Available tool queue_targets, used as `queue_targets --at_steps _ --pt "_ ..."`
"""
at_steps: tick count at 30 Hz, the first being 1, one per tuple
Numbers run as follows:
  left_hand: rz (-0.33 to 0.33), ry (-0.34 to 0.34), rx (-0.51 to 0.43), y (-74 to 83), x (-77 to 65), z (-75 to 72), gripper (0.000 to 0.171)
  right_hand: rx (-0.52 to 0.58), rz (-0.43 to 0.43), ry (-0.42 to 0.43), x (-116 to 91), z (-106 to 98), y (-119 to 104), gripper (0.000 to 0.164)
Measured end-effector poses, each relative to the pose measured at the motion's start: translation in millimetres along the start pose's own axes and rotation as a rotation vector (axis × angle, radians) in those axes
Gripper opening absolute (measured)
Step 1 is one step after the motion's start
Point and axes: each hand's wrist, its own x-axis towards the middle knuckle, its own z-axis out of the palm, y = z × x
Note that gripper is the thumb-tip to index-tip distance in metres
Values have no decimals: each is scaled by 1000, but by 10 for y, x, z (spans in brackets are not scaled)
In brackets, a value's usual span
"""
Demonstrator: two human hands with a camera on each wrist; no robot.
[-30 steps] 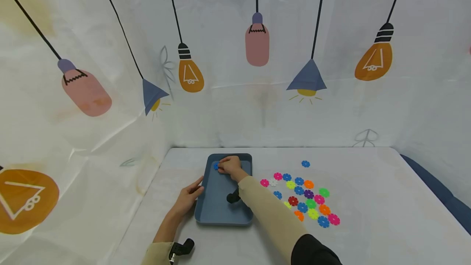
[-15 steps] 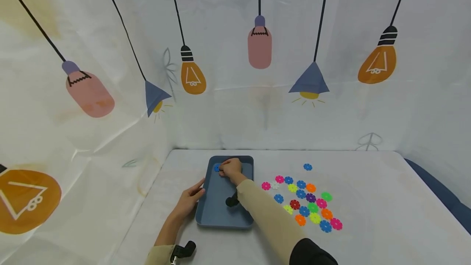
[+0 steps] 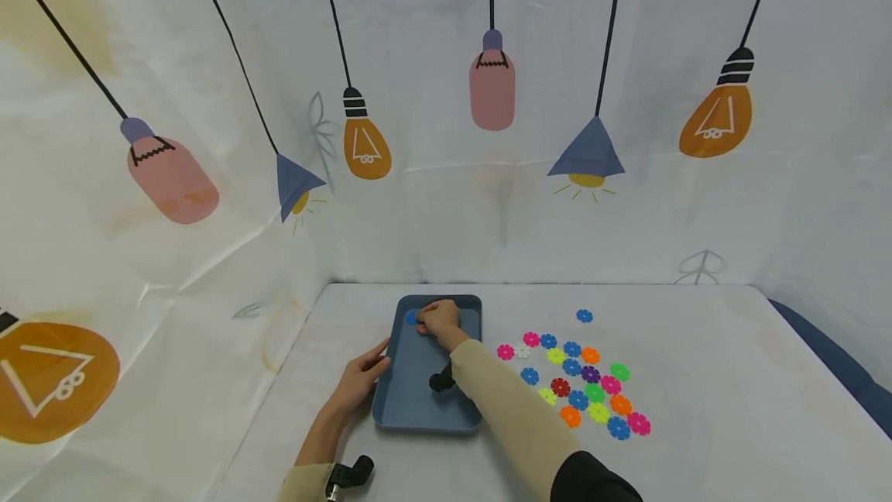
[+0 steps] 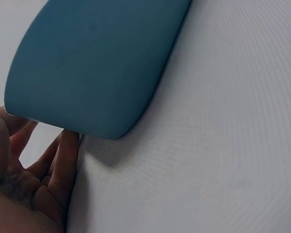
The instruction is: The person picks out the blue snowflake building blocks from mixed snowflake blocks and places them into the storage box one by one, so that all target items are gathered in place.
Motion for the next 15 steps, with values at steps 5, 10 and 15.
queue_targets --at_steps 5,10,15 --pt "-6 22 -8 -157 96 10 48 -16 -3 -29 4 -20 -26 7" --pt "-5 35 -5 -151 96 10 48 -43 -70 -96 -57 -46 -207 6" --pt "-13 25 -8 -130 87 4 50 -46 -140 -163 -120 -166 -422 8"
